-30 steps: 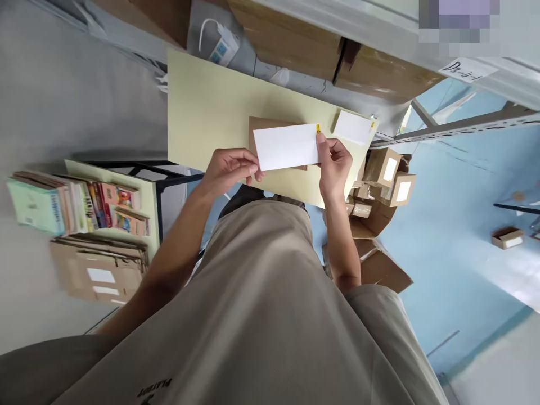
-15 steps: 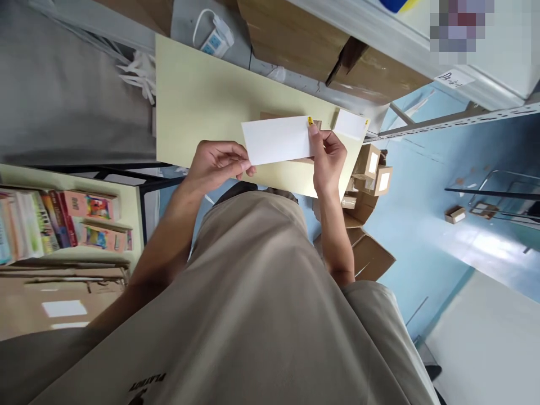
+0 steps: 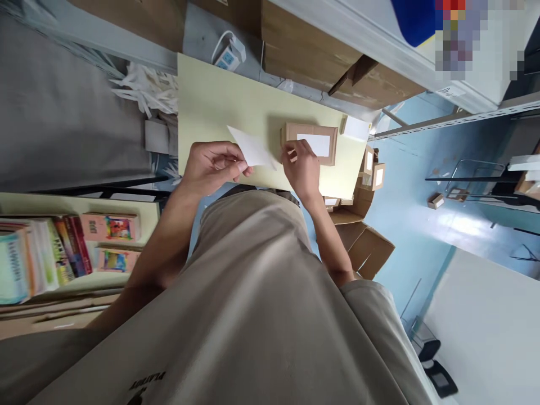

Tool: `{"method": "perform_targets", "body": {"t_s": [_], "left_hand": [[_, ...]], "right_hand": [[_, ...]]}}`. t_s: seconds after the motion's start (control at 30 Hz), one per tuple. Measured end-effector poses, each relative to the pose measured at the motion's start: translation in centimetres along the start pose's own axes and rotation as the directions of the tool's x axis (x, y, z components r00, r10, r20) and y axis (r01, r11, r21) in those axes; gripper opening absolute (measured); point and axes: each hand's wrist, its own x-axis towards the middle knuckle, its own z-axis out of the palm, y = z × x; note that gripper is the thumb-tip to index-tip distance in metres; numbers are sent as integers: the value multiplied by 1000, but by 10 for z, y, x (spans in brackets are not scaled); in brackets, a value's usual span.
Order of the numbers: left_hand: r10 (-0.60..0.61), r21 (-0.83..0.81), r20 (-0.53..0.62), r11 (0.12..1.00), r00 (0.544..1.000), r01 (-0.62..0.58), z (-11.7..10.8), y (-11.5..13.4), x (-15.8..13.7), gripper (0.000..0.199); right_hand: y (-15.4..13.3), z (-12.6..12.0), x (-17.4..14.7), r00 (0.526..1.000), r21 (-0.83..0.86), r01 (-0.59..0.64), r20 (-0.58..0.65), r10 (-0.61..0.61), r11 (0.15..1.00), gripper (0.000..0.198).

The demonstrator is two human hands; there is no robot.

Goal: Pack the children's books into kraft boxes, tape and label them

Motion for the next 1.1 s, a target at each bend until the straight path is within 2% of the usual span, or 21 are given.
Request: {"method": "perform_targets", "body": {"t_s": [0.13,0.23,0.43,0.67,0.73,0.83,0.9,0.97,1.03,1.1], "left_hand": [[24,47,7,999,1000,-24,-28,0,-8,34],[51,106,21,993,998,-53,-44,-1,-13,29],[58,166,49,984,997,-65,-75,-1,-20,22],[32,173,58,984,998,-42,-103,-5,-27,20],[22,205,49,978,999,-32,-111,-18,-23,17],[-32,307,-3,951,999,32,-135,-58,-9,10],[-100,385,-105,913,989,133,-159,-90,3,5],[-167,396,-221,885,961,244,-184,-116,14,8],[-205,308,-311,902,928,303,-202,-125,20,12],[-202,188,-287,946,936,262,-206,-113,20,26]], "right_hand": [[-60,20,-32,991,26,89,97,-92,996,35],[-90,38,-46,986,-2,113,123,-112,994,31],[-104,76,-43,987,-136,140,100,-127,981,25],[-112,103,-35,984,-218,140,140,-111,966,18],[-111,108,-32,983,-225,136,153,-103,965,16],[-109,109,-29,986,-187,107,150,-80,976,15],[-109,105,-28,993,-128,60,110,-46,990,16],[-111,99,-27,999,-62,-2,53,5,998,19],[-114,96,-27,999,-11,-47,16,47,999,23],[-119,96,-25,998,23,-63,16,63,998,26]]}}
